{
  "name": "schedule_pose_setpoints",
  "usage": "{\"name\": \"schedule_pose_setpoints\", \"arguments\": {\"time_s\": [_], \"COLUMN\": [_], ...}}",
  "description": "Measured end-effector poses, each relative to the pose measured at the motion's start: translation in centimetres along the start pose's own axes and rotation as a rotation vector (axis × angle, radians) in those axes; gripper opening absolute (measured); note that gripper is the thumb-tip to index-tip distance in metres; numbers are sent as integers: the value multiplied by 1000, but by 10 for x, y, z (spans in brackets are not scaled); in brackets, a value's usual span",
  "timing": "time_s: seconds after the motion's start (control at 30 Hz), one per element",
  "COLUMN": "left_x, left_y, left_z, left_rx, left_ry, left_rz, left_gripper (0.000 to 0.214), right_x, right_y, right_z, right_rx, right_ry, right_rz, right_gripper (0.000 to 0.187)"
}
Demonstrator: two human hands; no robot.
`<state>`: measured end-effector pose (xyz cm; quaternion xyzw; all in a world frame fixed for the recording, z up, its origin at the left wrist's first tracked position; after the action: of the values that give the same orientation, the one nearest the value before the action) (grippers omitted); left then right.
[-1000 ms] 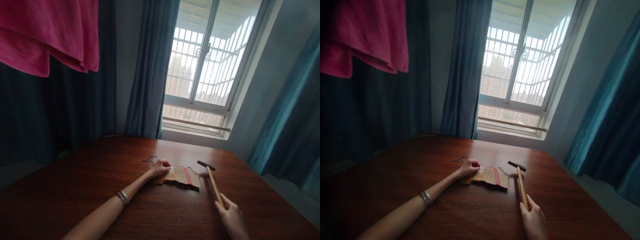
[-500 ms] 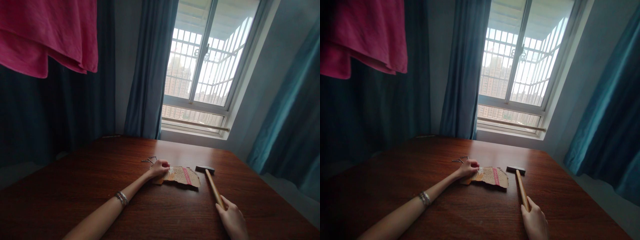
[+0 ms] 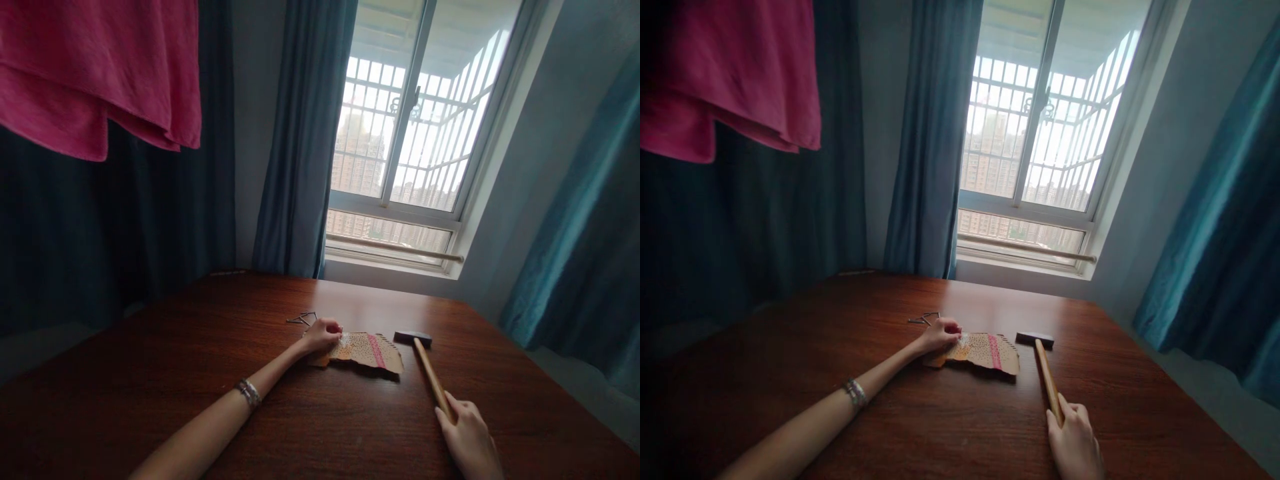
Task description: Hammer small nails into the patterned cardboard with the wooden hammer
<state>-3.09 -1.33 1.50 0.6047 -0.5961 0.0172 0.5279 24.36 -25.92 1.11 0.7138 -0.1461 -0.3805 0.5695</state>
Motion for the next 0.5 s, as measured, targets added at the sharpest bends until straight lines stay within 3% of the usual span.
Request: {"name": "schedule_pose_setpoints", "arguments": {"time_s": [0.17, 0.3, 0.43, 0.5], "left_x": [-1, -5, -21, -31], "left_y": [4, 16, 42, 60], "left_z": [0, -2, -3, 0], "left_rx": [-66, -78, 76, 81], "left_ry": [-17, 24, 207, 347], "left_rz": [138, 228, 192, 63], "left_gripper": [26, 30, 28, 26], "right_x": [7, 3, 0, 8], "right_y": [-16, -16, -3, -5], "right_z": [2, 5, 15, 26], "right_rx": [42, 102, 221, 168], "right_ry": [46, 77, 120, 182], "right_rz": [39, 53, -149, -327], "right_gripper": [42, 40, 45, 45]}}
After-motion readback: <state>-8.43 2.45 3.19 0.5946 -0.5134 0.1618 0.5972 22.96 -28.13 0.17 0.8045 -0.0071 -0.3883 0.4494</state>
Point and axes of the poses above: each hand's wrist, its own z-axis away from the middle knuckle, its own y-axis out of the back of the hand, x = y × z, the point moved 1 cm from there along -z, towards the middle knuckle, and after that the axes turned 11 degrees about -y, right-handed, at the moved point
